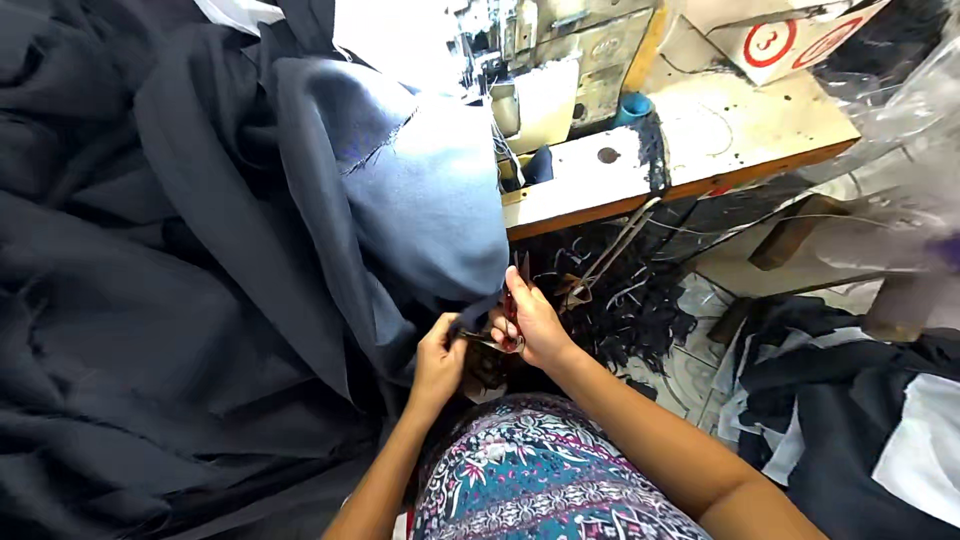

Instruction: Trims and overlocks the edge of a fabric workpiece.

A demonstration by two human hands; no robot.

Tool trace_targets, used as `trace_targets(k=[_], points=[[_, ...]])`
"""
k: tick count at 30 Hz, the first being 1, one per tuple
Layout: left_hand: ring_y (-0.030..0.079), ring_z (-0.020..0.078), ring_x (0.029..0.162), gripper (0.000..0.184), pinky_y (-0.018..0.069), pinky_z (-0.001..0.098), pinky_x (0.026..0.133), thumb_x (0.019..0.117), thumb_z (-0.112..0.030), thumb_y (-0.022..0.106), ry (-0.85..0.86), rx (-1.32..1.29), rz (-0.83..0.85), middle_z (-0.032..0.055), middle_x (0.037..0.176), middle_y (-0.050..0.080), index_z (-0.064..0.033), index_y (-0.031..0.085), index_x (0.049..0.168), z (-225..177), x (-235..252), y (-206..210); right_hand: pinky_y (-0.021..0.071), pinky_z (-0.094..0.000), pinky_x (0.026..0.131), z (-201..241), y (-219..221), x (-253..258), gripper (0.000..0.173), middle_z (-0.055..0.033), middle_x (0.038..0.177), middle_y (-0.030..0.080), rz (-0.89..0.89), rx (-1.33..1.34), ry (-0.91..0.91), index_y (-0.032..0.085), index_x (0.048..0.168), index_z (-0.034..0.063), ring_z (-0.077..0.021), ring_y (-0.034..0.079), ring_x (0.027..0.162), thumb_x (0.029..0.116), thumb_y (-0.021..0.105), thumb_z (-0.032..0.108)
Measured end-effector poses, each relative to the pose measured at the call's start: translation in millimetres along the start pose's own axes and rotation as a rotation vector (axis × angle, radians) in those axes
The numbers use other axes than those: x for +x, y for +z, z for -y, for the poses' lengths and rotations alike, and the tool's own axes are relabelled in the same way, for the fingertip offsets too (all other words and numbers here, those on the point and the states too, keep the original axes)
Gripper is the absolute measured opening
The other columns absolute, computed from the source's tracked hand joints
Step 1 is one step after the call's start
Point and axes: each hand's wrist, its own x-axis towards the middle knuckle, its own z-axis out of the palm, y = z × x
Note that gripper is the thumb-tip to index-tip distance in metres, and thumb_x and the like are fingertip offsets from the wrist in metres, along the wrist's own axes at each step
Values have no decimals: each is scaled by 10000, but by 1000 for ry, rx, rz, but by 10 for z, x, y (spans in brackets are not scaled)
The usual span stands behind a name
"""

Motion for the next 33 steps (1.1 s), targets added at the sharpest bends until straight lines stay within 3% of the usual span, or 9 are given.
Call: trace_targets(k=[2,6,9,15,19,24,27,29,33], points=[[686,57,1023,282,575,292,951,994,-45,472,-19,-207,68,27,1086,722,34,612,1226,-304,-118,-381,471,-203,440,-87,-68,115,246,53,534,437,0,-29,-64,537,1023,131,-46,432,403,1119,396,307],[596,-91,1139,447,519,159,989,1031,-509,538,297,-81,326,-222,1280,637,-305,545,1429,-1111,-310,-1133,390,-163,392,-202,-52,208,195,61,579,513,98,-95,-158,602,1182,126,-3,394,401,990,627,109],[599,-137,1059,424,525,110,900,927,-585,668,331,37,336,-261,1162,659,-313,641,1250,-1208,-303,-1320,391,-162,384,-177,-27,207,111,67,536,493,134,-153,-174,610,1089,134,1,401,383,984,644,122],[688,-53,991,399,599,173,860,852,-357,797,129,-109,329,-204,1085,732,-272,661,1218,-715,-387,-1386,558,-385,651,-559,-943,587,285,-165,1175,675,-311,-592,-185,621,1260,-20,-193,657,814,1008,606,112],[663,-61,1058,480,568,161,913,899,-399,764,223,-253,274,-209,1200,705,-329,612,1348,-634,-438,-1524,414,-222,490,-590,-1295,565,313,2,820,517,-632,-313,-285,546,1220,67,-42,430,535,1029,602,308],[650,-48,1095,553,558,168,941,889,-387,778,241,-257,267,-204,1235,680,-315,541,1383,-639,-360,-1498,399,-140,551,-421,-728,350,417,115,691,479,-221,-484,-683,614,1178,48,49,427,569,827,809,160],[653,-51,1080,599,563,163,916,862,-405,796,265,-274,290,-206,1234,679,-321,532,1393,-800,-307,-1511,553,-322,802,-449,-422,503,610,-152,1043,664,-154,-834,-765,635,1273,-43,-173,639,894,777,879,215],[650,-63,1060,606,563,152,889,819,-436,818,300,-248,210,-213,1207,683,-323,578,1363,-941,-324,-1648,560,-391,898,-526,-327,623,390,-235,1117,659,-128,-833,-788,704,1126,-85,-262,665,996,804,825,99],[626,-56,1103,433,514,147,939,897,-363,758,335,-167,60,-174,1188,690,-248,630,1295,-804,-541,-2530,498,-193,494,-79,-63,-372,52,74,632,586,418,-459,-321,603,986,122,-1,548,507,986,585,171]])
